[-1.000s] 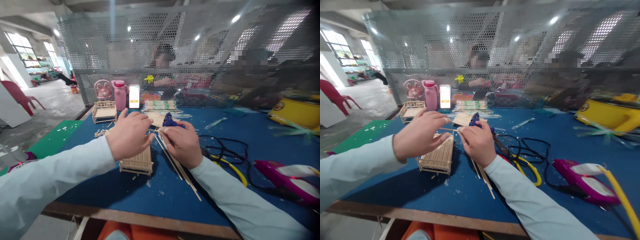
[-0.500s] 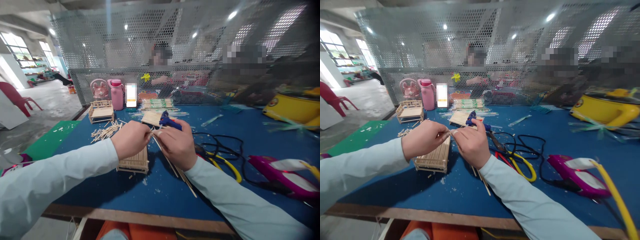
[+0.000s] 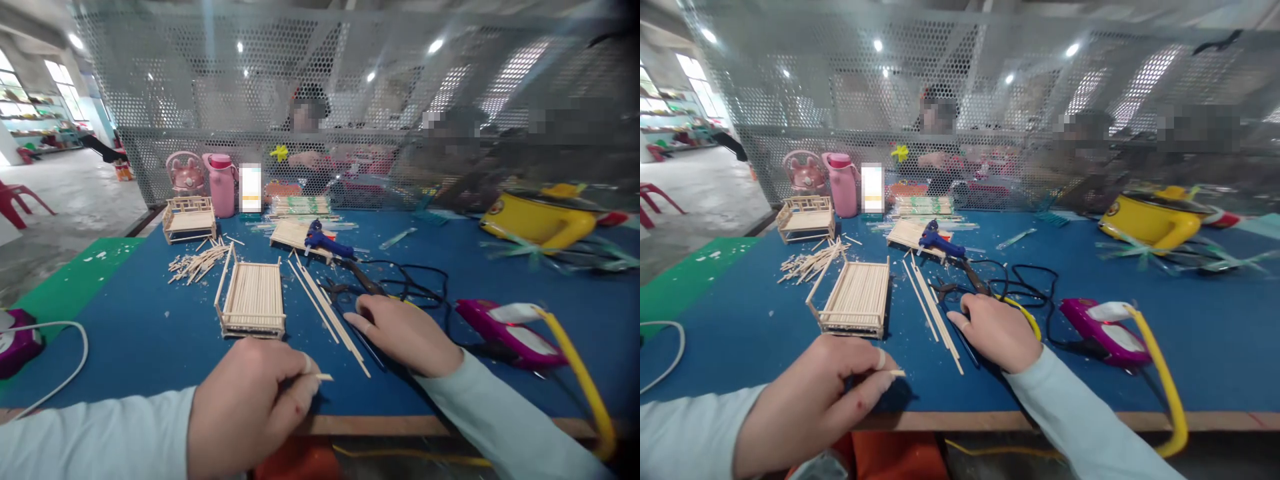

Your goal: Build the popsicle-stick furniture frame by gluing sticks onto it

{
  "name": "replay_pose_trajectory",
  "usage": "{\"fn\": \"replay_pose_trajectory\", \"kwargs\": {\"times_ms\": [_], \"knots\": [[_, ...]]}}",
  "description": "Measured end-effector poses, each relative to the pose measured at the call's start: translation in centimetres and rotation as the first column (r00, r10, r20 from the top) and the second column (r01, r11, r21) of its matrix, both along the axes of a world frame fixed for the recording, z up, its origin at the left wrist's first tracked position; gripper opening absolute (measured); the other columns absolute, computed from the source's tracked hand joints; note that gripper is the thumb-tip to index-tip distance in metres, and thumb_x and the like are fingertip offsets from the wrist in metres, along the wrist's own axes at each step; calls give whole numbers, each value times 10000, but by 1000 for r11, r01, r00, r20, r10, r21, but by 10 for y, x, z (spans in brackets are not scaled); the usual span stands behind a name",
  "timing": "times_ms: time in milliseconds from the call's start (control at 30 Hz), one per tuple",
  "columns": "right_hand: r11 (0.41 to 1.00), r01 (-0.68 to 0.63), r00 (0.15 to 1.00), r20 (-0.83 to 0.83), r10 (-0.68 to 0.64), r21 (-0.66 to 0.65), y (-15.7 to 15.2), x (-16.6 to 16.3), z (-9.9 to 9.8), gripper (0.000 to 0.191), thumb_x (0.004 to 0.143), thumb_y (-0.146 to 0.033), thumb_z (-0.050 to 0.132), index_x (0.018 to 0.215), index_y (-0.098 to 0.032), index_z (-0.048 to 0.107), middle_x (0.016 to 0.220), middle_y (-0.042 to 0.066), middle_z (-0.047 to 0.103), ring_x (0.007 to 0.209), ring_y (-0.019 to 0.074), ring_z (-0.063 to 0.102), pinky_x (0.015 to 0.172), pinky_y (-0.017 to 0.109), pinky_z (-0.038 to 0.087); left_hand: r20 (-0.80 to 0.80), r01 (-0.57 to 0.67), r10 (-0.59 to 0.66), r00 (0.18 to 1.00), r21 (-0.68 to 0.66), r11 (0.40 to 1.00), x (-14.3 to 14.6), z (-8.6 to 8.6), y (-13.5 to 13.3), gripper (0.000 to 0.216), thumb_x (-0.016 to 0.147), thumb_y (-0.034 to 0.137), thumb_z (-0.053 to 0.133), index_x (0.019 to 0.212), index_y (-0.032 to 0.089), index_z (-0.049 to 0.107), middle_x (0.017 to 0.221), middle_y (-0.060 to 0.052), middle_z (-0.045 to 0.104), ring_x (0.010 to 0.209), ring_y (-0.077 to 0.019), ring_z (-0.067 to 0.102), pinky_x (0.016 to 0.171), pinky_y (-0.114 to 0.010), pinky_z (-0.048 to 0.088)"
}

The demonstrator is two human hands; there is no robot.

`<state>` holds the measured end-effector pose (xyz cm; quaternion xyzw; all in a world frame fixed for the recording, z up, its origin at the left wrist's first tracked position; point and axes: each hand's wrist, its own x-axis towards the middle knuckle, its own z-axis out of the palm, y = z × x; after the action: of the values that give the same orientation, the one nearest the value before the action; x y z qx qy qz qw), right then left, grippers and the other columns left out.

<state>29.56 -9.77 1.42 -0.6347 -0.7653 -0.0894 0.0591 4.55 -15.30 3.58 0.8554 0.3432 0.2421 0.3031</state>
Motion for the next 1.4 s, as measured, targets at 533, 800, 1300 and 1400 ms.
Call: {"fn": "replay_pose_trajectory", "kwargs": {"times_ms": [533,800,1300,1400], "knots": [[962,242,880,-447,-163,126,-19,-17,32,154,842,-339,410,769,-233,494,531,2,528,474,166,494,462,282,328,198,86,-161,967,341,936,12,-26,9,225,854,242,453,898,171,662,1095,-109,605,962,-164,572,803,-256,481],[993,-111,-1,-999,-46,-45,-51,-45,57,319,744,-507,567,634,-252,411,389,-84,244,313,74,184,296,220,174,375,-125,61,925,148,981,26,-2,19,170,822,281,531,866,212,680,1317,-116,462,1240,-275,397,971,-444,398],[915,-266,340,-859,383,303,-17,-40,56,512,771,-267,342,1280,-309,372,1131,83,620,1016,228,613,783,393,521,565,-97,215,797,-232,968,30,13,41,172,817,309,523,788,196,650,969,-71,602,875,-172,562,671,-264,470],[941,-235,579,-743,336,242,-14,-18,56,597,682,-189,462,1264,-309,407,1083,58,649,983,249,630,814,401,528,557,-115,380,739,-451,885,26,12,52,264,833,388,484,717,176,591,649,-1,553,502,-89,450,450,-215,346]]}}
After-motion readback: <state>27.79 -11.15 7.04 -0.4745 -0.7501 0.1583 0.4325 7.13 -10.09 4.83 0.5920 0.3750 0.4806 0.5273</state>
